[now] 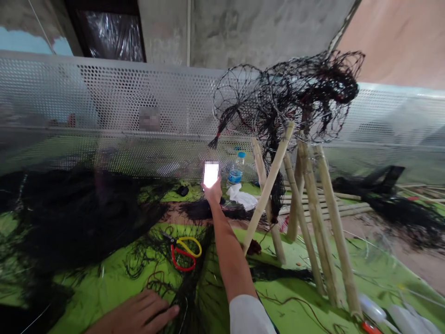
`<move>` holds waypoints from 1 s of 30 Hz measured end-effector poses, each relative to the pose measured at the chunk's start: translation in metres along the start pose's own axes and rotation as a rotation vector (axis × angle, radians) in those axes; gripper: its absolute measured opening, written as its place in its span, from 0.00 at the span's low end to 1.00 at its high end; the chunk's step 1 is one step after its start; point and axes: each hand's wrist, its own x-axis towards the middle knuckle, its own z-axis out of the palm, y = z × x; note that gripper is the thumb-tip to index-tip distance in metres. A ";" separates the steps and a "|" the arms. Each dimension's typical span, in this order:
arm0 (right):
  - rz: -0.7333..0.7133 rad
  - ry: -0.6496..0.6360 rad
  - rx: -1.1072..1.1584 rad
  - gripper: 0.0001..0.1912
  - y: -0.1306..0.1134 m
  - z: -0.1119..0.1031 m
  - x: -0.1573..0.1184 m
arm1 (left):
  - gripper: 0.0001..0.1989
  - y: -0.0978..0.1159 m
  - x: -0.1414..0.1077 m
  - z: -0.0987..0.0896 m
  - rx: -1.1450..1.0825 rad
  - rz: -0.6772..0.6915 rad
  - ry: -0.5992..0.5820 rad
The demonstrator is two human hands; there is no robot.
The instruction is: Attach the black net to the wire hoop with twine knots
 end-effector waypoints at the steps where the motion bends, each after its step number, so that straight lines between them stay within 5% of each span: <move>1: -0.006 0.000 -0.013 0.23 -0.004 -0.002 -0.002 | 0.25 0.000 0.000 -0.007 -0.034 -0.007 -0.043; 4: -0.027 0.006 -0.059 0.23 -0.020 -0.013 -0.007 | 0.43 0.000 0.002 -0.029 -0.158 -0.060 -0.125; 8: -0.112 0.010 -0.127 0.24 -0.050 -0.039 -0.016 | 0.32 0.001 0.004 -0.042 -0.131 -0.015 0.139; 11: -0.232 -0.098 -0.187 0.24 -0.069 -0.066 -0.039 | 0.22 0.002 0.003 -0.042 -0.120 0.030 0.171; 16: -0.463 -0.546 -0.334 0.19 -0.079 -0.114 -0.132 | 0.13 -0.006 0.004 -0.048 -0.057 0.067 0.214; 20: -0.528 -0.632 -0.456 0.17 -0.069 -0.143 -0.211 | 0.11 -0.011 0.006 -0.048 -0.008 0.130 0.211; 24: -0.546 -0.605 -0.488 0.10 -0.058 -0.147 -0.246 | 0.11 -0.003 0.007 -0.041 0.040 0.191 0.205; 30: -0.552 -0.627 -0.452 0.08 -0.050 -0.137 -0.235 | 0.10 0.014 0.008 -0.043 0.068 0.223 0.175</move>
